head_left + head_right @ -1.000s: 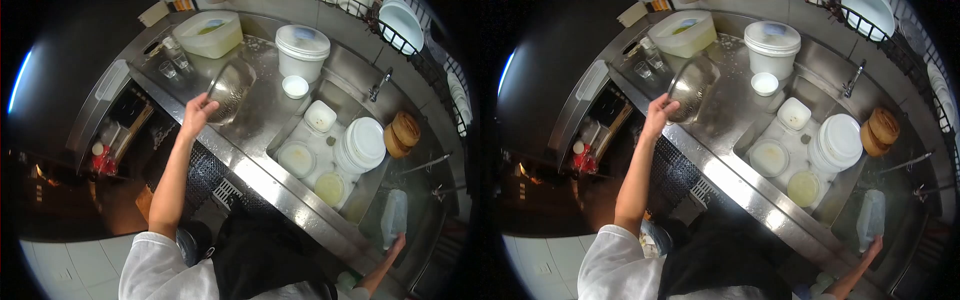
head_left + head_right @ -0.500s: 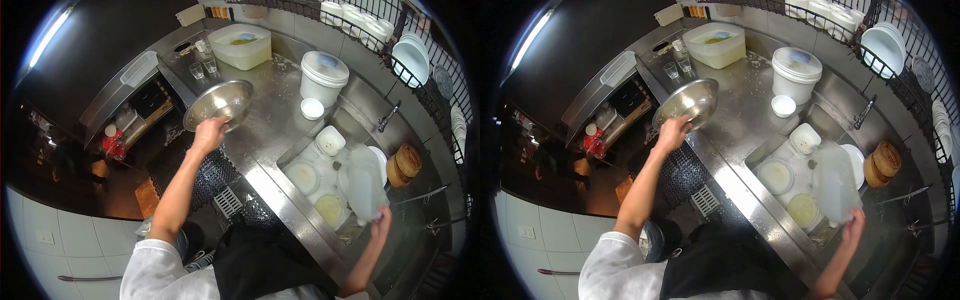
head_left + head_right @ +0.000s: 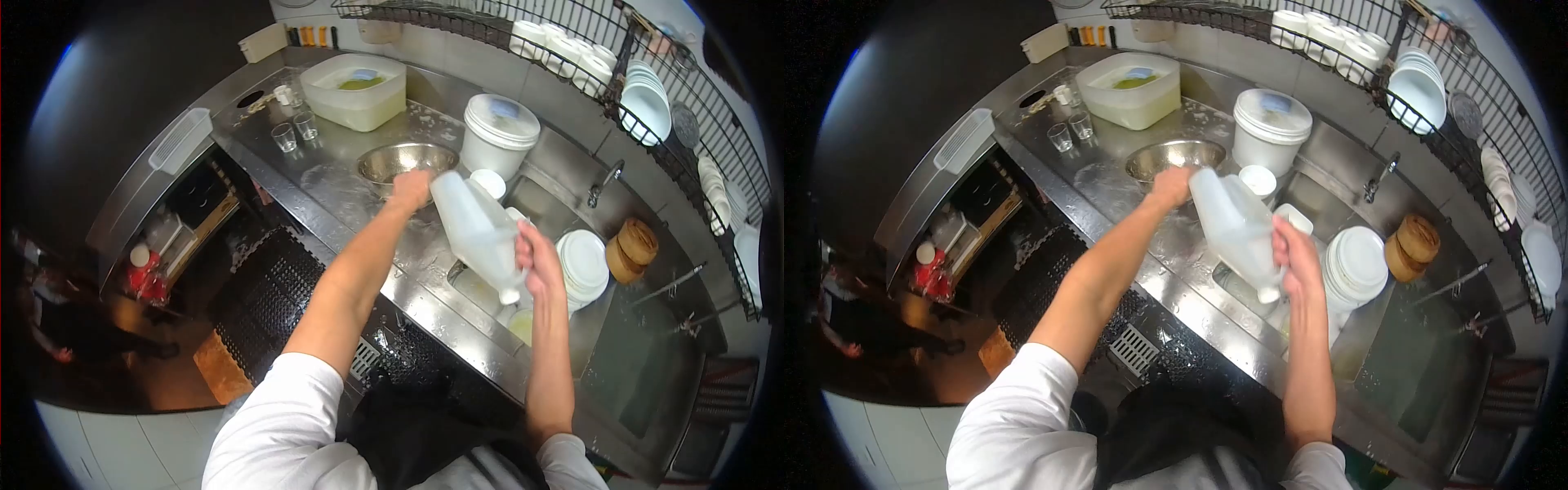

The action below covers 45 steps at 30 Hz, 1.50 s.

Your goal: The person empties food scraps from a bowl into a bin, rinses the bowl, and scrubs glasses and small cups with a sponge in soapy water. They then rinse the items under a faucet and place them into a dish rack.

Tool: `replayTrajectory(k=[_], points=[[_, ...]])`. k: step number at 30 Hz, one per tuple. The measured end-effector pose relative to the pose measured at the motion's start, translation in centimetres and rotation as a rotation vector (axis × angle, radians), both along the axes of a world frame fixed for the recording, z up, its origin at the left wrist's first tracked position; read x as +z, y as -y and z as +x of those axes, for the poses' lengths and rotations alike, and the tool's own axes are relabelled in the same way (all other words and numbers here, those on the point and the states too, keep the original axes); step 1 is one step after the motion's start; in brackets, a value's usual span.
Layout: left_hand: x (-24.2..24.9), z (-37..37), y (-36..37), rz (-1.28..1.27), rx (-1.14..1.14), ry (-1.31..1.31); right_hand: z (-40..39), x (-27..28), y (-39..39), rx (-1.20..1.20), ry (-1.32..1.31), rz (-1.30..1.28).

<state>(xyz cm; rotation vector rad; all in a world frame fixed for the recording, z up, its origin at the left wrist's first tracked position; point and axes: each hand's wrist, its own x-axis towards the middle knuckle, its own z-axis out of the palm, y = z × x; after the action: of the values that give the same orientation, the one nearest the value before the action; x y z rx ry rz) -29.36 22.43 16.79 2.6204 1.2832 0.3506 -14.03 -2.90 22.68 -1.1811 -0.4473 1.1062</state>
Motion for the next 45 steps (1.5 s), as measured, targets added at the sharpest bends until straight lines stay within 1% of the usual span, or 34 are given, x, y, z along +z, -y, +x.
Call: replayTrajectory(k=[2, 4, 6, 7, 8, 9, 10, 12, 15, 16, 18, 19, 20, 22, 23, 25, 26, 28, 30, 31, 32, 33, 34, 35, 36, 38, 39, 40, 41, 43, 44, 45], points=[[0.7, -0.2, -2.8, -0.097, 0.008, -0.054, -1.3, 1.9, -0.9, 0.000, 0.021, 0.030], [2.4, -1.0, -4.7, -0.161, -0.014, 0.194, -2.2, 3.9, -2.4, -0.008, 0.085, 0.041], [0.3, -0.7, -10.0, -0.208, -0.055, 0.484, -2.6, 5.0, -3.9, -0.019, 0.175, 0.034], [0.9, -1.0, -10.1, -0.306, -0.018, 0.615, -2.8, 5.5, -4.6, -0.023, 0.221, 0.028], [2.3, -1.2, -9.8, -0.406, 0.018, 0.742, -2.9, 6.0, -5.2, -0.041, 0.209, 0.034], [2.6, -1.3, -10.2, -0.510, 0.058, 0.867, -3.0, 6.5, -5.9, -0.058, 0.199, 0.040], [2.5, -1.5, -10.8, -0.606, 0.028, 0.938, -3.1, 6.9, -6.4, -0.074, 0.192, 0.045], [1.3, -1.5, -13.1, -0.796, -0.029, 1.080, -3.1, 6.6, -7.7, -0.105, 0.071, 0.082], [-0.4, -1.7, -14.6, -0.900, 0.019, 1.338, -4.2, 5.7, -9.4, -0.152, -0.090, 0.091], [-2.0, -1.5, -16.7, -0.896, 0.146, 1.361, -4.7, 5.5, -10.1, -0.186, -0.158, 0.077], [-0.9, -3.3, -16.5, -0.999, 0.124, 1.476, -5.3, 5.2, -11.0, -0.204, -0.283, 0.076], [-0.2, -4.4, -15.9, -1.050, 0.114, 1.531, -5.1, 4.6, -11.8, -0.208, -0.305, 0.090], [0.9, -5.6, -14.9, -1.019, 0.121, 1.502, -4.5, 3.8, -12.9, -0.211, -0.327, 0.105], [2.8, -7.6, -13.0, -1.052, 0.131, 1.448, -4.2, 3.4, -13.9, -0.246, -0.379, 0.151], [3.1, -8.3, -12.6, -1.064, 0.135, 1.421, -4.1, 3.4, -13.8, -0.233, -0.391, 0.172], [3.3, -9.5, -11.7, -0.989, 0.081, 1.365, -3.3, 3.1, -13.0, -0.207, -0.417, 0.207], [3.3, -10.2, -11.3, -0.946, 0.043, 1.309, -3.1, 3.3, -11.7, -0.208, -0.313, 0.179], [3.5, -11.3, -10.5, -0.883, -0.063, 1.205, -2.8, 4.4, -6.8, -0.210, -0.102, 0.126], [4.5, -12.5, -9.3, -0.750, -0.172, 0.995, -1.6, 3.9, -0.7, -0.411, 0.294, -0.048], [5.2, -12.9, -8.3, -0.684, -0.222, 0.887, 0.1, 2.4, 2.7, -0.516, 0.428, -0.083], [6.1, -13.2, -6.9, -0.609, -0.244, 0.773, 2.8, 0.5, 6.9, -0.529, 0.438, -0.049], [7.4, -13.1, -5.0, -0.538, -0.282, 0.683, 4.7, -0.7, 10.7, -0.706, 0.430, -0.126], [8.6, -13.0, -2.9, -0.468, -0.318, 0.592, 6.8, -2.1, 15.2, -0.788, 0.404, -0.086], [9.6, -12.4, -0.7, -0.397, -0.354, 0.499, 9.5, -3.9, 20.0, -0.839, 0.444, -0.108], [10.1, -11.5, 1.3, -0.363, -0.383, 0.441, 11.9, -5.2, 24.8, -0.882, 0.466, -0.174], [12.0, -9.1, 7.5, -0.239, -0.417, 0.305, 17.6, -9.5, 34.5, -0.908, 0.726, -0.343], [12.8, -7.4, 10.9, -0.173, -0.436, 0.240, 19.5, -10.4, 38.0, -0.846, 0.810, -0.507], [13.1, -5.5, 14.1, -0.142, -0.508, 0.269, 21.3, -10.9, 41.4, -0.778, 0.888, -0.672], [13.2, -3.6, 16.9, -0.171, -0.523, 0.231, 22.9, -11.5, 44.2, -0.705, 0.959, -0.840], [12.7, 0.9, 21.9, -0.184, -0.552, 0.167, 24.7, -12.7, 47.5, -0.758, 1.433, -1.164], [11.9, 3.3, 24.2, -0.177, -0.562, 0.213, 25.0, -13.0, 49.0, -0.761, 1.661, -1.352], [10.9, 5.9, 26.4, -0.182, -0.585, 0.254, 25.6, -13.2, 49.9, -0.818, 1.606, -1.297]])
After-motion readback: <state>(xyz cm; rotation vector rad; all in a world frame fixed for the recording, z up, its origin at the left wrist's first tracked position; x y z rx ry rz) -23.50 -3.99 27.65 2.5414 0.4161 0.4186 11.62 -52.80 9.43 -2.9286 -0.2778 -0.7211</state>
